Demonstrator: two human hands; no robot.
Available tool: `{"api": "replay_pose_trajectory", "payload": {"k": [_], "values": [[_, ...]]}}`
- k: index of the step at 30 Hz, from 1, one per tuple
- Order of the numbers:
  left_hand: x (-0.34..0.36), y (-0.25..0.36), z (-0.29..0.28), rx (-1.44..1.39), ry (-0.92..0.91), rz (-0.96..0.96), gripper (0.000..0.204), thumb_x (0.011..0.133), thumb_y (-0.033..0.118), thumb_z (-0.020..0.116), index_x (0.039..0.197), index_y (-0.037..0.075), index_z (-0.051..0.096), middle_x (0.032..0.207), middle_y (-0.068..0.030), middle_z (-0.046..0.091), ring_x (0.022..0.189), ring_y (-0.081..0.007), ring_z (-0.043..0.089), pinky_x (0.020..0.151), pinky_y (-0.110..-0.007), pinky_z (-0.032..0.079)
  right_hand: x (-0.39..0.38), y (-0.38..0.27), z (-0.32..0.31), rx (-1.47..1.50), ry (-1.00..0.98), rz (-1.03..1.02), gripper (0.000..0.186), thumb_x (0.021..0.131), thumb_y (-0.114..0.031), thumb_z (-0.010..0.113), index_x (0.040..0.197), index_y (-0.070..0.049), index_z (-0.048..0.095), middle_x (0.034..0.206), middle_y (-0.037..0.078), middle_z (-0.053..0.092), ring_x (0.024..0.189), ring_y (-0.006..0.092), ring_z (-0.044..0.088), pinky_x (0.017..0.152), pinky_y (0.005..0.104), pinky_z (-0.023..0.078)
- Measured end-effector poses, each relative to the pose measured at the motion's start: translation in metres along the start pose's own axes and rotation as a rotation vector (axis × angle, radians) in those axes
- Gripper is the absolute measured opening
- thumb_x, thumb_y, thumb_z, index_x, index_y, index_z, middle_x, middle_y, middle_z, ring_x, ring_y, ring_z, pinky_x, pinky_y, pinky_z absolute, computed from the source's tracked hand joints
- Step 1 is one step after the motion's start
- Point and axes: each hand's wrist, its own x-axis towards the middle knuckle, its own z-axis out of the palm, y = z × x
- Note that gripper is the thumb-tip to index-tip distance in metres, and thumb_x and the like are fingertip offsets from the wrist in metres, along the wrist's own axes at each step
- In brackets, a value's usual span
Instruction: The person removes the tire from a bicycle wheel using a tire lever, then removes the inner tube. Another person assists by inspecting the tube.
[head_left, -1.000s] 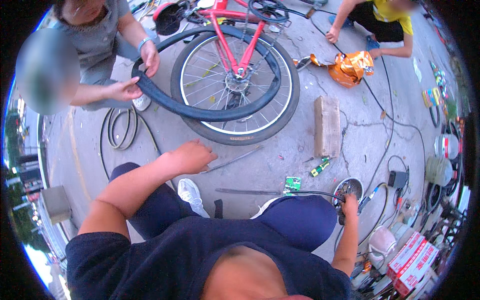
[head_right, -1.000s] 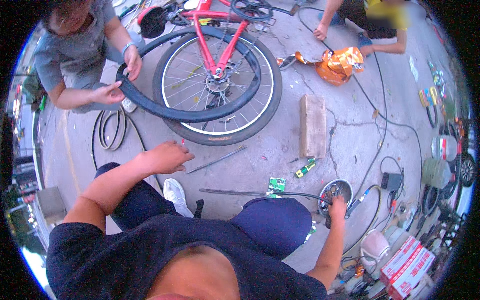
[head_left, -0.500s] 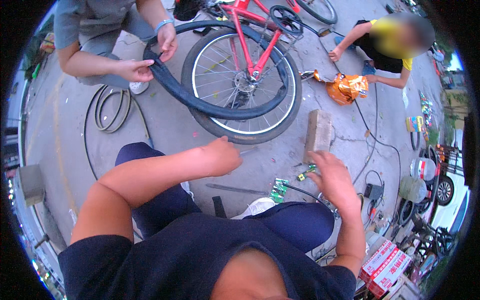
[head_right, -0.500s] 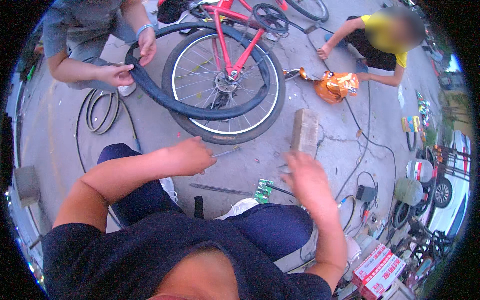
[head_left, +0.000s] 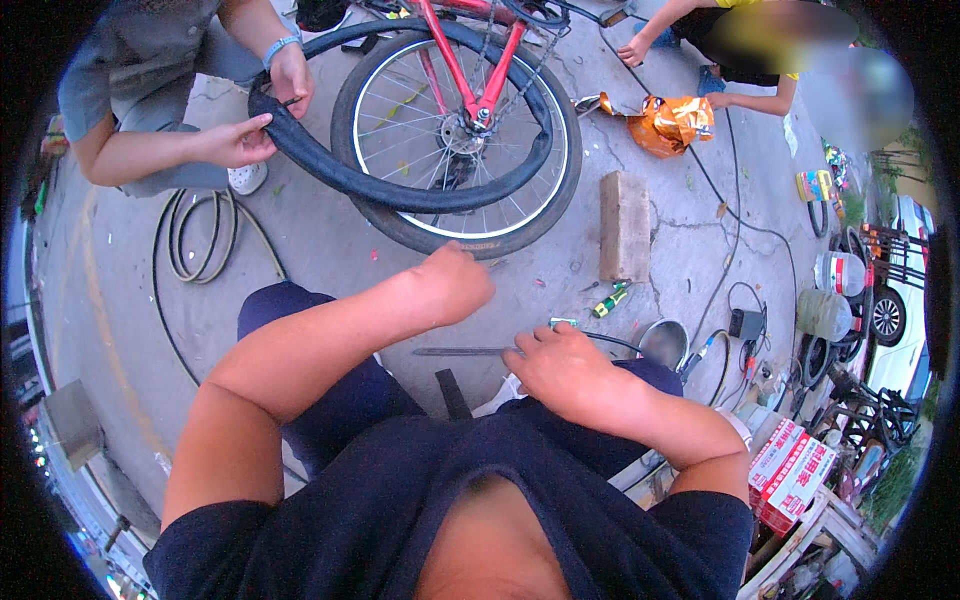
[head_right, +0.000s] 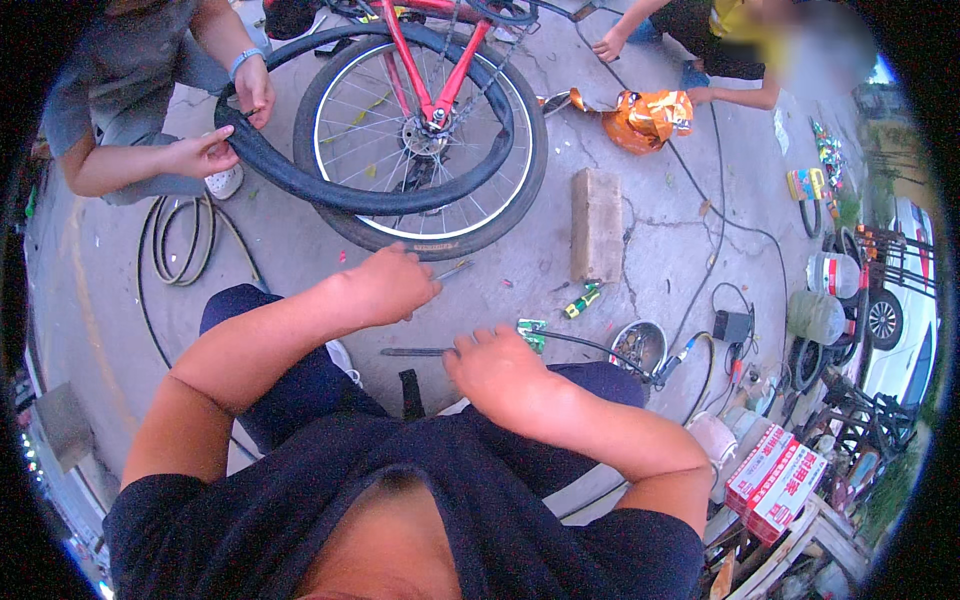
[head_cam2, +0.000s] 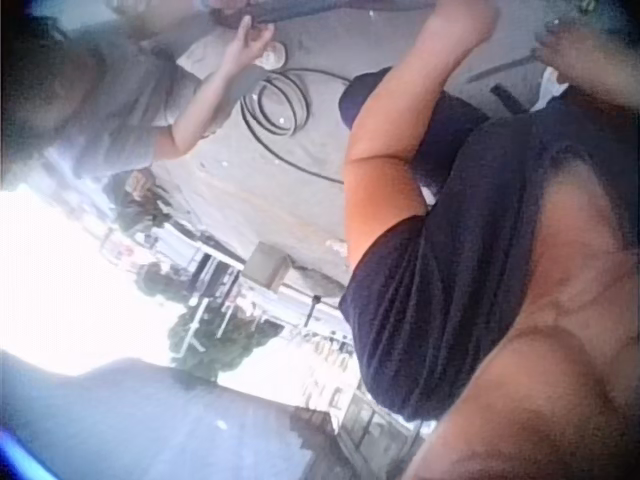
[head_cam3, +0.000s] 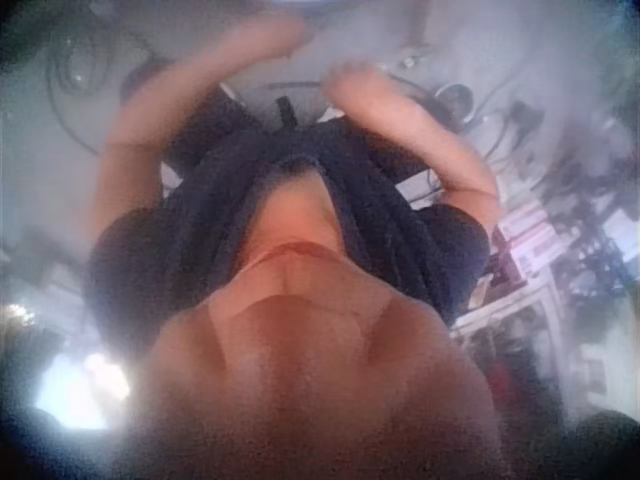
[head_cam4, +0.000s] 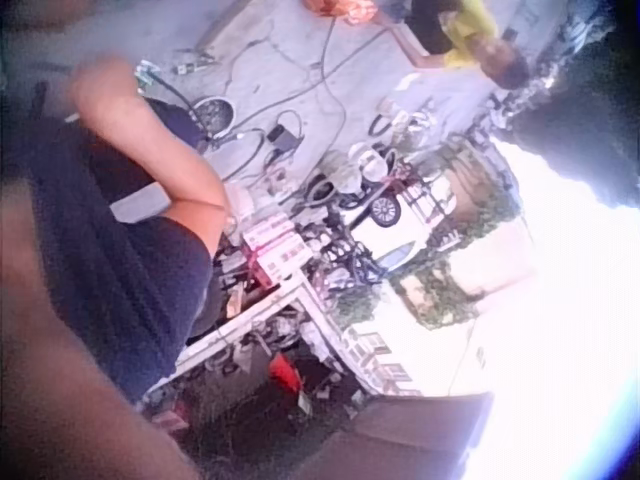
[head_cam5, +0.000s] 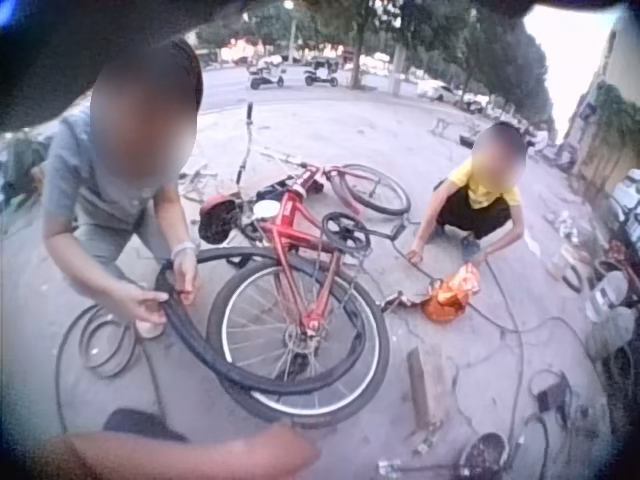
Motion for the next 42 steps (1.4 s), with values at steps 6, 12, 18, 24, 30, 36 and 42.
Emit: {"api": "replay_pose_trajectory", "payload": {"k": [6, 12, 18, 24, 30, 36, 42], "values": [[-0.002, -0.002, -0.005, -0.033, -0.037, 0.020, 0.036, 0.067, 0.024, 0.072, 0.096, 0.007, 0.060, 0.094, -0.0094, 0.062, 0.094, -0.0279, 0.060, 0.085, -0.044, 0.044, 0.023, 0.028, 0.036, 0.130, -0.034, 0.014, 0.023, 0.074, -0.020, 0.062, 0.091, -0.007, 0.060, 0.089, 0.011, 0.059, 0.088, 0.0279, 0.060, 0.073, 0.0382, 0.046], [0.011, -0.008, 0.000, -0.032, -0.066, -0.024, 0.032, 0.068, 0.021, 0.071, 0.095, 0.008, 0.061, 0.092, -0.0096, 0.062, 0.093, -0.0279, 0.060, 0.081, -0.043, 0.045, 0.039, 0.039, 0.030, 0.175, -0.092, -0.008, 0.027, 0.076, -0.026, 0.064, 0.094, -0.006, 0.059, 0.091, 0.014, 0.060, 0.088, 0.0319, 0.060, 0.074, 0.0443, 0.047], [0.016, -0.009, 0.003, -0.042, -0.080, -0.023, 0.026, 0.069, 0.023, 0.070, 0.089, 0.008, 0.064, 0.089, -0.0089, 0.064, 0.089, -0.0269, 0.062, 0.077, -0.041, 0.046, 0.039, 0.036, 0.023, 0.201, -0.055, -0.104, 0.029, 0.076, -0.025, 0.065, 0.094, -0.004, 0.058, 0.090, 0.015, 0.059, 0.088, 0.0323, 0.060, 0.074, 0.0426, 0.047], [0.019, -0.009, 0.002, 0.004, -0.086, -0.025, 0.025, 0.069, 0.025, 0.071, 0.086, 0.008, 0.065, 0.088, -0.0089, 0.064, 0.088, -0.0265, 0.062, 0.074, -0.039, 0.047, 0.038, 0.039, 0.017, 0.210, -0.099, -0.102, 0.033, 0.078, -0.026, 0.063, 0.102, -0.005, 0.056, 0.093, 0.015, 0.058, 0.092, 0.0320, 0.057, 0.077, 0.0427, 0.046], [0.023, -0.009, 0.000, -0.004, -0.103, -0.011, 0.025, 0.069, 0.025, 0.070, 0.086, 0.007, 0.065, 0.088, -0.0097, 0.065, 0.087, -0.0272, 0.063, 0.073, -0.039, 0.047, 0.036, 0.038, 0.015, 0.193, -0.124, -0.099, 0.034, 0.079, -0.026, 0.062, 0.105, -0.005, 0.055, 0.095, 0.015, 0.057, 0.094, 0.0316, 0.057, 0.079, 0.0423, 0.045], [0.024, -0.008, 0.003, -0.006, -0.087, 0.004, 0.025, 0.069, 0.024, 0.070, 0.086, 0.007, 0.065, 0.087, -0.0103, 0.065, 0.087, -0.0283, 0.063, 0.074, -0.040, 0.047, 0.035, 0.038, 0.017, 0.188, -0.057, -0.109, 0.031, 0.076, -0.025, 0.065, 0.099, -0.006, 0.057, 0.092, 0.013, 0.058, 0.090, 0.0309, 0.059, 0.075, 0.0420, 0.047], [0.022, -0.008, 0.002, 0.000, -0.091, -0.011, 0.023, 0.070, 0.023, 0.068, 0.086, 0.007, 0.065, 0.088, -0.0106, 0.065, 0.087, -0.0279, 0.063, 0.072, -0.041, 0.048, 0.037, 0.038, 0.017, 0.184, -0.094, -0.111, 0.033, 0.076, -0.024, 0.065, 0.102, -0.006, 0.056, 0.093, 0.014, 0.058, 0.091, 0.0313, 0.058, 0.076, 0.0421, 0.046]]}}
